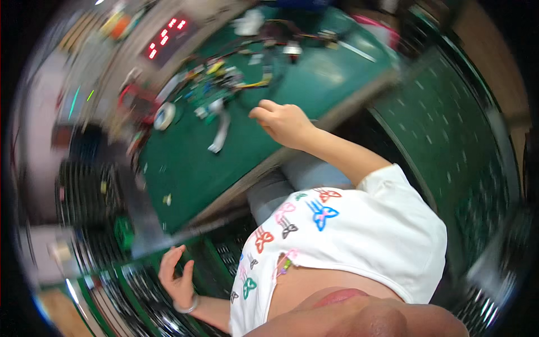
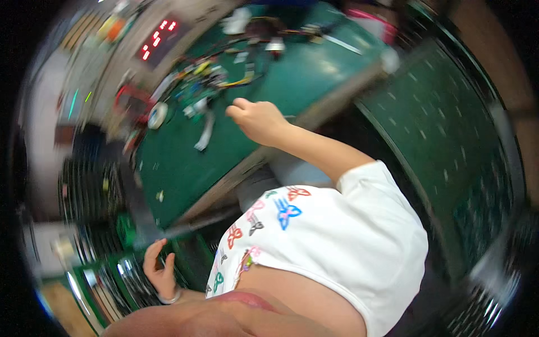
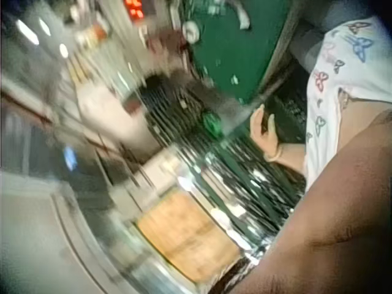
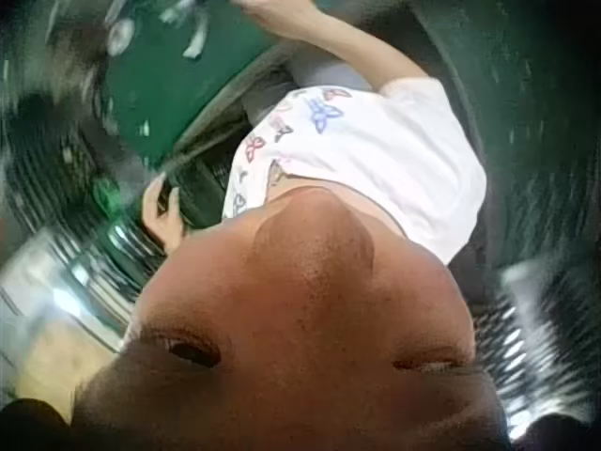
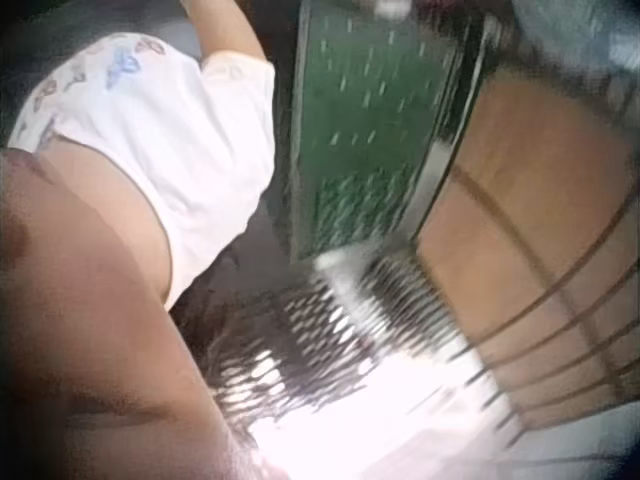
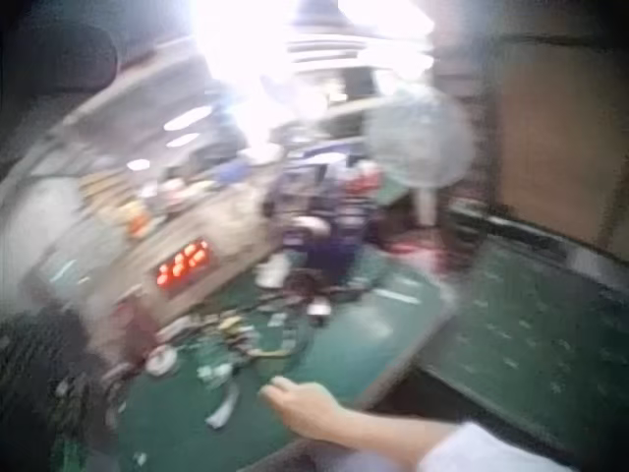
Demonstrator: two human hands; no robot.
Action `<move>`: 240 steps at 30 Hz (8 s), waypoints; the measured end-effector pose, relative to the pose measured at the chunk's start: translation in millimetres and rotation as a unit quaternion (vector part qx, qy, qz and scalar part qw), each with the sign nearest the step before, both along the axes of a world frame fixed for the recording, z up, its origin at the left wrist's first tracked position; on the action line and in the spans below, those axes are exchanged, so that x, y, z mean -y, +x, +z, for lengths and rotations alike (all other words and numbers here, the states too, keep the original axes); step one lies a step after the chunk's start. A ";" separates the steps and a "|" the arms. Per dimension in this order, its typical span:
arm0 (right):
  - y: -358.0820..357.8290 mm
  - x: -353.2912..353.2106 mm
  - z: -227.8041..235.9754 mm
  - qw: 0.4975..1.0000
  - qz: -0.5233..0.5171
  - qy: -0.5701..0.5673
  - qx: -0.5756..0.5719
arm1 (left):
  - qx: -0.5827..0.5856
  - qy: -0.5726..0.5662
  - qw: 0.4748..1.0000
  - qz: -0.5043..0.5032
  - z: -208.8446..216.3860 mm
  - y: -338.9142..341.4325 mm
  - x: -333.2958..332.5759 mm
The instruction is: Test the functionality and display of circuit board components at a workstation.
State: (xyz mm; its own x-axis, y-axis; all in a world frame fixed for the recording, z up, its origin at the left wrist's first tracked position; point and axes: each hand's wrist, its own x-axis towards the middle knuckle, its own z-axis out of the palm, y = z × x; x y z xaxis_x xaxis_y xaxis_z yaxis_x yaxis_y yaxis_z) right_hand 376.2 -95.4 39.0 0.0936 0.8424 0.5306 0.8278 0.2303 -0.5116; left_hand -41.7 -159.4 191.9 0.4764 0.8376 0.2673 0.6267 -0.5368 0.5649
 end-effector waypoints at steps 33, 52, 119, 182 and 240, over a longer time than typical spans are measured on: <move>385.1 813.6 -163.8 0.452 -0.738 -0.500 -0.035 | 0.016 -0.399 0.858 -0.324 -193.5 249.2 -93.9; 392.1 782.4 -144.7 0.376 -0.853 -0.149 -0.330 | 0.005 -0.388 0.849 -0.359 -208.6 270.8 -81.1; -320.1 -289.5 -38.7 0.755 0.040 -0.399 -0.519 | 0.625 -0.223 0.708 0.241 -212.3 -42.3 -90.3; 345.7 1026.5 -211.8 0.528 -0.765 -0.362 -0.073 | 0.735 -0.594 0.314 0.088 -444.4 141.7 -172.1; 188.6 80.6 159.1 0.901 -0.160 -0.293 -0.278 | 0.578 -0.754 0.299 0.088 -336.5 165.4 -63.5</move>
